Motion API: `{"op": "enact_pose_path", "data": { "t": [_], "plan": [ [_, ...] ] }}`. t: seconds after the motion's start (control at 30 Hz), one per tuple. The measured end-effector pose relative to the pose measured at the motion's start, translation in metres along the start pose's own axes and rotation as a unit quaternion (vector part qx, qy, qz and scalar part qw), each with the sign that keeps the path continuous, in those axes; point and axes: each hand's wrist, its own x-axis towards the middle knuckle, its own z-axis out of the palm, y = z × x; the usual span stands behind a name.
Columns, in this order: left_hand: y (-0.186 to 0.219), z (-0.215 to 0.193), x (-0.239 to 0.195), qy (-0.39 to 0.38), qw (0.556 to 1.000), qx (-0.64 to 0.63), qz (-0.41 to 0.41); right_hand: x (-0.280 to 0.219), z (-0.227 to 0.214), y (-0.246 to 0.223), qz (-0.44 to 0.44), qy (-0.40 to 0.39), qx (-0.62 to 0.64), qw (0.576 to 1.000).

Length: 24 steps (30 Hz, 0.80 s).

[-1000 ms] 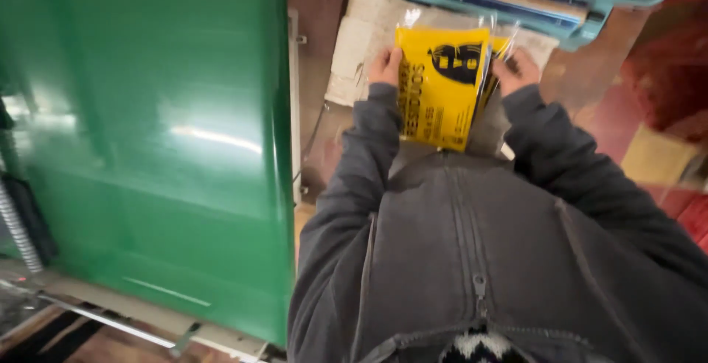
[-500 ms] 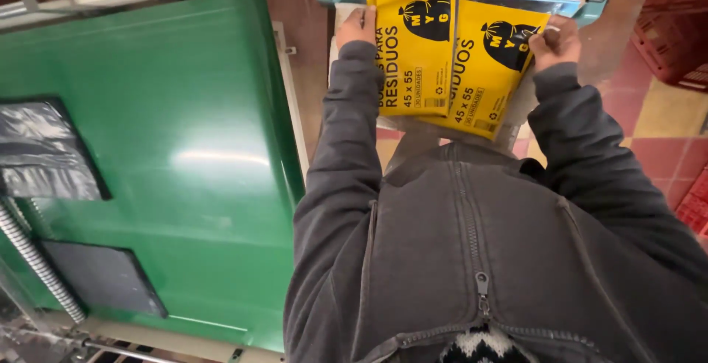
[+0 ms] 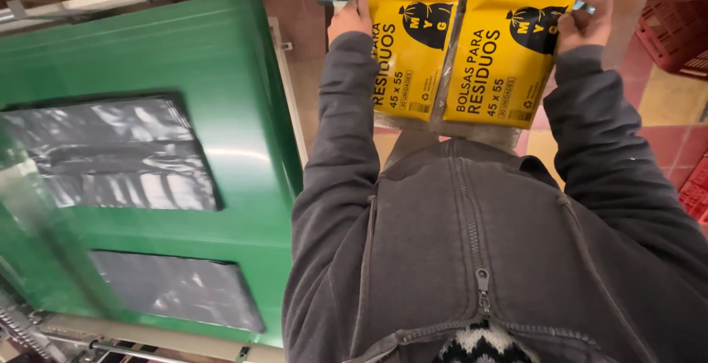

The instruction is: Folding black plastic bags and placing them into yellow retail packaging at a conveyor workstation.

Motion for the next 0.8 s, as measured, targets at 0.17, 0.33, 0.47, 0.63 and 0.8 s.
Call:
{"op": "enact_pose_path", "data": {
  "t": [0.17, 0.33, 0.47, 0.63, 0.8],
  "plan": [
    [-0.002, 0.004, 0.005, 0.000, 1.000, 0.021, -0.006, -0.001, 0.006, 0.025, -0.067, 0.060, -0.054, 0.994],
    [-0.008, 0.001, 0.009, -0.001, 0.999, 0.035, 0.009, 0.004, 0.033, 0.009, -0.031, 0.133, -0.048, 0.990],
    [-0.004, -0.003, 0.009, 0.009, 1.000, 0.023, 0.017, 0.009, 0.033, 0.022, -0.017, 0.149, -0.014, 0.989],
    [-0.002, -0.007, 0.007, 0.017, 1.000, 0.005, 0.009, 0.013, 0.030, 0.039, -0.026, 0.201, -0.057, 0.978],
    [-0.004, -0.012, 0.007, 0.002, 1.000, 0.005, -0.001, -0.016, 0.060, -0.099, -0.082, 0.095, -0.253, 0.959]
  ]
}}
